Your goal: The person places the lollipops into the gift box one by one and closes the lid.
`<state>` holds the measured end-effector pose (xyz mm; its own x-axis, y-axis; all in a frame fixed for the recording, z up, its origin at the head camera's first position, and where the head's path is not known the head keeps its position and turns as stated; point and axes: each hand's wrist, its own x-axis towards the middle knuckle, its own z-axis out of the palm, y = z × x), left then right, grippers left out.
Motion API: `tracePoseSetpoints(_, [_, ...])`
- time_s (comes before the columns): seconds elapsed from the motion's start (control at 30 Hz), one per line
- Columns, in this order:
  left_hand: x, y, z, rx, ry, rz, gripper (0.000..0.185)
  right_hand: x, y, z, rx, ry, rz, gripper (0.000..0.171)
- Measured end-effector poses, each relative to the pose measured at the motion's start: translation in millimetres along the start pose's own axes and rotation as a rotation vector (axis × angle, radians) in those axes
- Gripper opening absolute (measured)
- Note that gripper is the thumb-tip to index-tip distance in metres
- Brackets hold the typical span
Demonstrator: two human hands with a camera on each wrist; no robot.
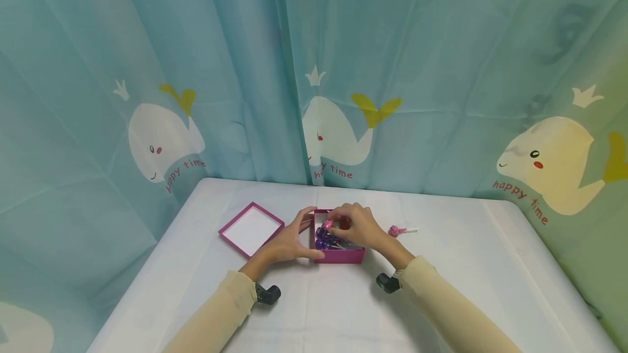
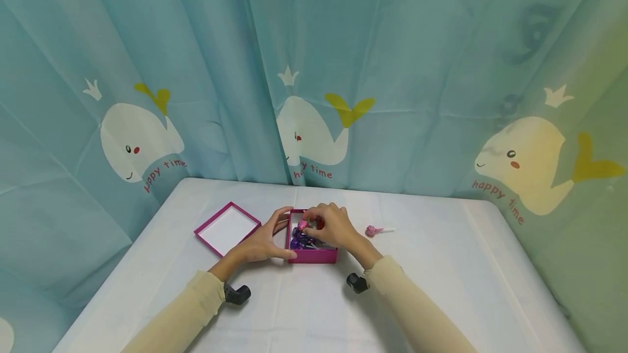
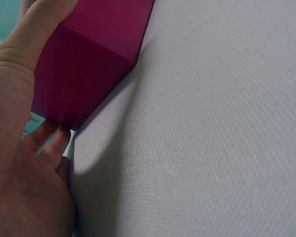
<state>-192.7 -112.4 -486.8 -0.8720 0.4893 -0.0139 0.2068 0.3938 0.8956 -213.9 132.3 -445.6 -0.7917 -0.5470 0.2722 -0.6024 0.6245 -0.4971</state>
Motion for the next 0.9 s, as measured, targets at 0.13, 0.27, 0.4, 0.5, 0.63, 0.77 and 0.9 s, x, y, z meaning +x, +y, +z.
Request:
tracePoseSetpoints(0.13, [-0.1,-0.1,0.0,-0.002,-0.007,0.005,0.115,-1.8,4.0,2.8,-0.001,-0.006,0.001,0.024])
tracePoseSetpoints(0.27, [0.8,-0.6,-0.3,-0.01,-0.007,0.017,0.117,-2.7,4.2,3.5,0.004,-0.007,0.006,0.027])
tracePoseSetpoints(0.4, [1.0,-1.4,-0.7,-0.008,-0.007,0.018,0.118,-3.9,5.3,3.9,0.032,0.005,0.015,0.038])
tracePoseSetpoints(0.5, [0.4,-1.2,-0.6,-0.001,-0.009,0.012,0.117,-5.6,6.8,3.9,0.071,0.014,0.02,0.047])
tracePoseSetpoints(0.63, [-0.2,-0.5,-0.5,0.003,-0.009,0.006,0.116,-6.9,9.0,3.7,0.13,0.029,-0.01,0.049])
tracePoseSetpoints(0.77, [0.3,-0.2,-0.5,0.0,-0.009,0.013,0.116,-7.3,10.5,3.2,0.165,0.053,-0.029,0.047])
tracePoseSetpoints(0.9, [0.6,0.1,-0.6,-0.008,-0.008,0.013,0.116,-8.3,10.8,0.2,0.17,0.073,-0.028,0.044])
